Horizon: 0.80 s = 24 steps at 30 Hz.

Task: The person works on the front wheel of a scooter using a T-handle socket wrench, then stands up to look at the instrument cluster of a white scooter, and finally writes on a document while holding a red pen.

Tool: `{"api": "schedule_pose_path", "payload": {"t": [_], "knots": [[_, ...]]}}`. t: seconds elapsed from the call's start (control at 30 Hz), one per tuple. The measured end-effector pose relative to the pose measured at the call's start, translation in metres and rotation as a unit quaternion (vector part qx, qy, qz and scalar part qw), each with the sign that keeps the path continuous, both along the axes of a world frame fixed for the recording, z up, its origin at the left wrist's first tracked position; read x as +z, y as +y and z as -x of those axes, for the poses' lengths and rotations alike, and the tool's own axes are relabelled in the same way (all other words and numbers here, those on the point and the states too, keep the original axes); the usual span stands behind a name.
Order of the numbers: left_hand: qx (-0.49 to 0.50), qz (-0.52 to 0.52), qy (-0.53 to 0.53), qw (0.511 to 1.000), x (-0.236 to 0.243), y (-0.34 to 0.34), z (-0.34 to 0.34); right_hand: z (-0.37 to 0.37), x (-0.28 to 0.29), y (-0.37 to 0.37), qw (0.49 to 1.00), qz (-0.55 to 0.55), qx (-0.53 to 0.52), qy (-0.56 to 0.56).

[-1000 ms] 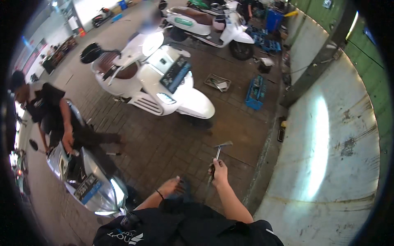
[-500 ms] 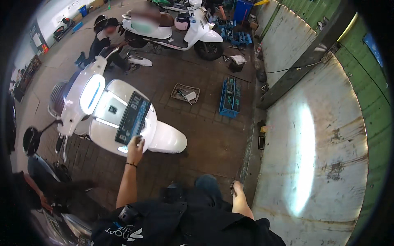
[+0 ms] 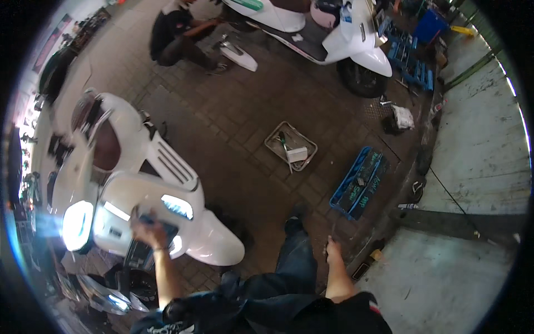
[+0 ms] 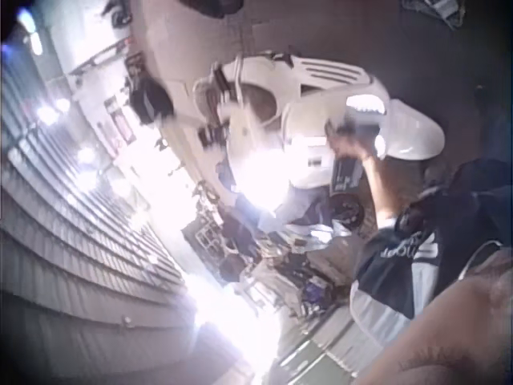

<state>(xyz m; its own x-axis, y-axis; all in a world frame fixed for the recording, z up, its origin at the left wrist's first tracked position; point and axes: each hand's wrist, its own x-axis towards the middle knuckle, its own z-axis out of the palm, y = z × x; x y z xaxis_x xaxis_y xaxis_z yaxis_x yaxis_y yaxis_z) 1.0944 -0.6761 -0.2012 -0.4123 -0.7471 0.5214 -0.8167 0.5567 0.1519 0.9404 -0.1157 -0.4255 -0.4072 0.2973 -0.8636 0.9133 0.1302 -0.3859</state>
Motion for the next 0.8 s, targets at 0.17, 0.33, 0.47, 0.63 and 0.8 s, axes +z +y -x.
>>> {"api": "schedule_pose_path", "payload": {"t": [0.17, 0.33, 0.47, 0.63, 0.8], "knots": [[0.048, 0.077, -0.027, 0.996, -0.013, 0.004, 0.007, 0.187, -0.120, -0.044, 0.967, 0.004, 0.252, -0.037], [0.105, 0.047, -0.018, 0.993, -0.030, 0.003, -0.027, 0.302, -0.249, -0.146, 0.884, -0.162, 0.426, 0.106], [0.050, 0.148, -0.167, 0.974, -0.035, -0.027, -0.089, 0.372, -0.358, -0.203, 0.882, -0.152, 0.437, 0.087], [0.091, 0.007, -0.029, 0.995, -0.044, -0.044, -0.045, 0.424, -0.438, -0.216, 0.874, -0.016, 0.477, 0.088], [0.088, -0.028, 0.032, 0.995, -0.039, -0.041, -0.018, 0.429, -0.441, -0.235, 0.782, -0.153, 0.591, 0.122]]}}
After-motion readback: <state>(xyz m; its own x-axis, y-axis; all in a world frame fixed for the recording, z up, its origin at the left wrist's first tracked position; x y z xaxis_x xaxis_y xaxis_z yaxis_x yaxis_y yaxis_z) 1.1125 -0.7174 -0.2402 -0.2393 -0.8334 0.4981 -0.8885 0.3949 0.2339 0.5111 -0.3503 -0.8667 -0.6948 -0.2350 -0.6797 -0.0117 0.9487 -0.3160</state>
